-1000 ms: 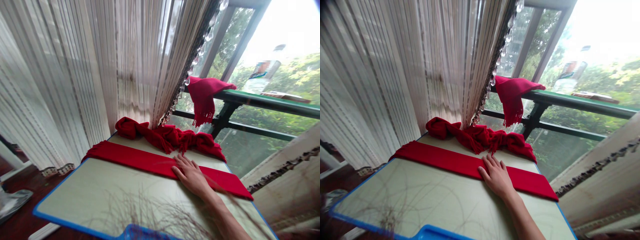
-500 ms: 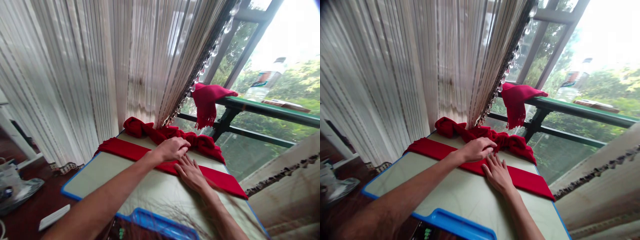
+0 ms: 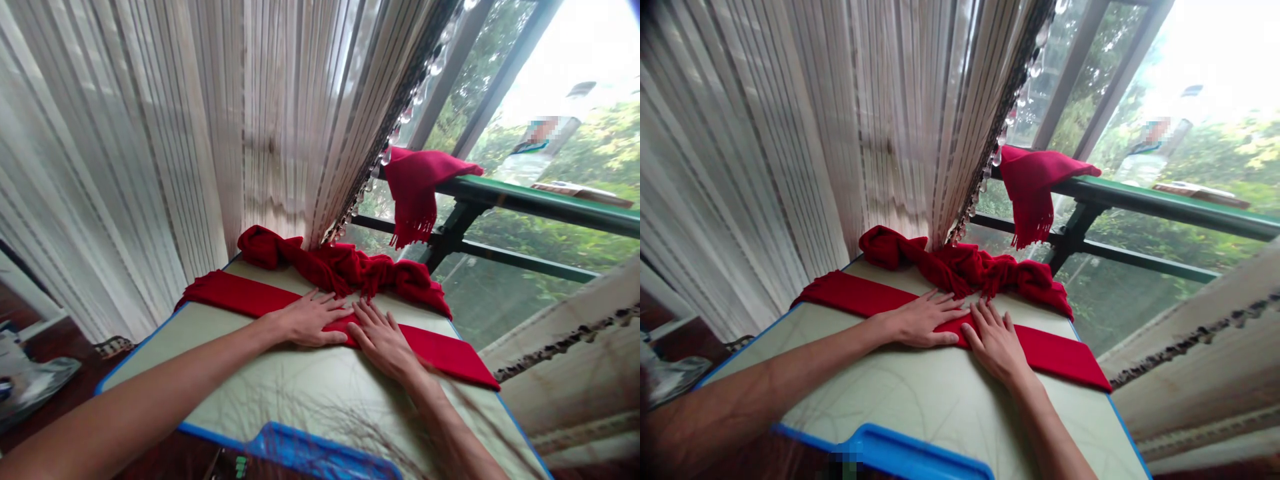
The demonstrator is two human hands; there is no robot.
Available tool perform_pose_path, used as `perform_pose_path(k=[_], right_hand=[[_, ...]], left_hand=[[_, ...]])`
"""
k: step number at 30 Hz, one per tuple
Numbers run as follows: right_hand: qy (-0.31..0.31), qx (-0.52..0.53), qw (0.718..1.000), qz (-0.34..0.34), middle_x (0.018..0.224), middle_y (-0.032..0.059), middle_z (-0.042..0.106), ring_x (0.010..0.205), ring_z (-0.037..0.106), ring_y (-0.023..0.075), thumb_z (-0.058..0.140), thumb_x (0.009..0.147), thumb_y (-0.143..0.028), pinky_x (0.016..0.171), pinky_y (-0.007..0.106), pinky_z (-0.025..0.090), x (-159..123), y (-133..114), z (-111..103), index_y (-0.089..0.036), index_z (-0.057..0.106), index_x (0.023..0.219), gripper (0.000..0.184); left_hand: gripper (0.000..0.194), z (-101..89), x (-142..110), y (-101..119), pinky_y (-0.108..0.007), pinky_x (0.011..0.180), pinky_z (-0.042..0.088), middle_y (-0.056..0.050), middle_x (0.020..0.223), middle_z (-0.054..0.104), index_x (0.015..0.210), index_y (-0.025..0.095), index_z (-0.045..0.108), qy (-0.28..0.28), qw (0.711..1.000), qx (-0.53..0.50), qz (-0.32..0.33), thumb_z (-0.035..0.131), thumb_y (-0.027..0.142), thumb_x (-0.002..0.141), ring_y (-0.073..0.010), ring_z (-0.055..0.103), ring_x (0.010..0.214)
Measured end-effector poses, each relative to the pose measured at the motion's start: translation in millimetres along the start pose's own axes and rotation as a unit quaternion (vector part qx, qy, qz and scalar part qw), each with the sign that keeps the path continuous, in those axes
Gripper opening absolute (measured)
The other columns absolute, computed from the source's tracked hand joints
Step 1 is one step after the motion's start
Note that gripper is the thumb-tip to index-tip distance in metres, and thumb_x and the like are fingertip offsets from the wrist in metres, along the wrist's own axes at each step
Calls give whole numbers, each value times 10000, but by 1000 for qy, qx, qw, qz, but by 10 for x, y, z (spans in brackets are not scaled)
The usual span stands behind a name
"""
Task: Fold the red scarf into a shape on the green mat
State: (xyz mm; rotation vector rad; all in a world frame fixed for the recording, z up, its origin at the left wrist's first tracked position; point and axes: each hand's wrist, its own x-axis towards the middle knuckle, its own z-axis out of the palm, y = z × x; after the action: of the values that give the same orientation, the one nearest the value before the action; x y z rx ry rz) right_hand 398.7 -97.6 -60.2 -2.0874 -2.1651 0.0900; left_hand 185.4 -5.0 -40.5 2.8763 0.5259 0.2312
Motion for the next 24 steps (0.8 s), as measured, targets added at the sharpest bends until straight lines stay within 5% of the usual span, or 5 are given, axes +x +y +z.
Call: perform_pose_path(k=[24], right_hand=[[-15, -5, 1000, 12, 1671, 17, 217, 1551, 139, 228, 203, 1008, -655, 1260, 554, 129, -51, 32, -50, -272, 246, 1587, 695]], left_hand=[[849, 55, 4, -28, -601, 1217, 122, -85, 1633, 307, 1575, 240, 308, -8, 1000, -5, -12, 316, 795, 932, -334, 228, 1517]])
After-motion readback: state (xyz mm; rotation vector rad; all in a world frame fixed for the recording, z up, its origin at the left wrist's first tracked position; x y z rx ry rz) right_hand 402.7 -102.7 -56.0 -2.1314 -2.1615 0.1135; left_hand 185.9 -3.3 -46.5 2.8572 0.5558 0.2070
